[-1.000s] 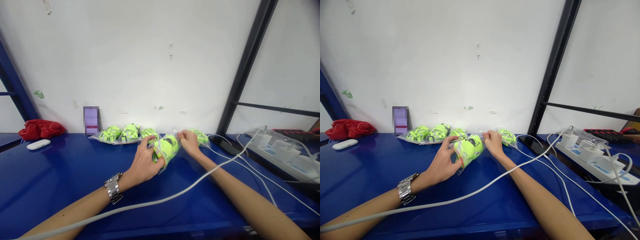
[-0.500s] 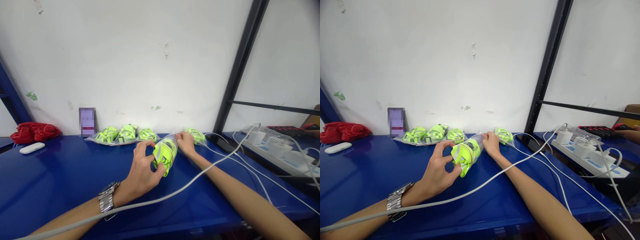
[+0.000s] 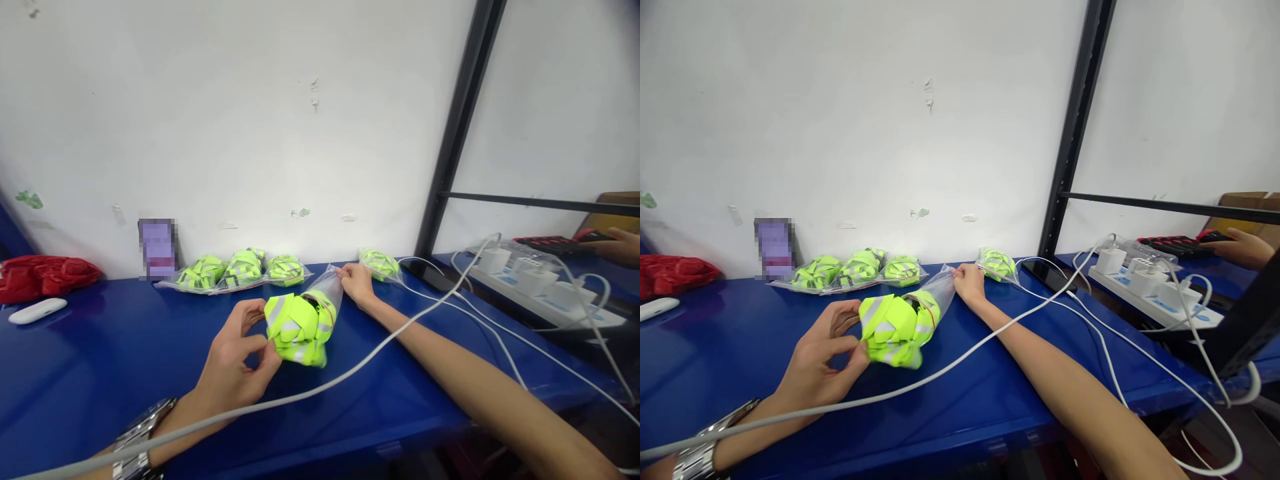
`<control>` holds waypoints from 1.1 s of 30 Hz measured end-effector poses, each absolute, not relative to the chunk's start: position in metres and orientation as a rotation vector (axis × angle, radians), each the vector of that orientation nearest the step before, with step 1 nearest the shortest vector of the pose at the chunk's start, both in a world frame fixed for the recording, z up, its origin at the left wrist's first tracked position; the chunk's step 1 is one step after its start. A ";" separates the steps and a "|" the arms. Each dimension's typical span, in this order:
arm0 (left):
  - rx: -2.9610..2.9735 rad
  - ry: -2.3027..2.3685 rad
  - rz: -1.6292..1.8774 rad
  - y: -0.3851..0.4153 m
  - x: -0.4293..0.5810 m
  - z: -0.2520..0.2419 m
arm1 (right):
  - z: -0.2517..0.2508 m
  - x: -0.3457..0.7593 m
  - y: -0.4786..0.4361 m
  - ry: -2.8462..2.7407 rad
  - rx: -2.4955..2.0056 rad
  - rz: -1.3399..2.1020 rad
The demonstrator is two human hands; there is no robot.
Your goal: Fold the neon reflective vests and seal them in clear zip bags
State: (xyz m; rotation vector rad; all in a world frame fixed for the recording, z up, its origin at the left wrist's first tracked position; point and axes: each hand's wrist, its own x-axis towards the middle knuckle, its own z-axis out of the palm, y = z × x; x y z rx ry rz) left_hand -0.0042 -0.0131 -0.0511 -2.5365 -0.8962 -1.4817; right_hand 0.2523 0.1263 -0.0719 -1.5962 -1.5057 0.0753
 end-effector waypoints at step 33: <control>-2.481 -0.740 -0.898 -0.047 -0.023 -0.055 | -0.059 0.252 0.102 -2.386 -1.596 0.049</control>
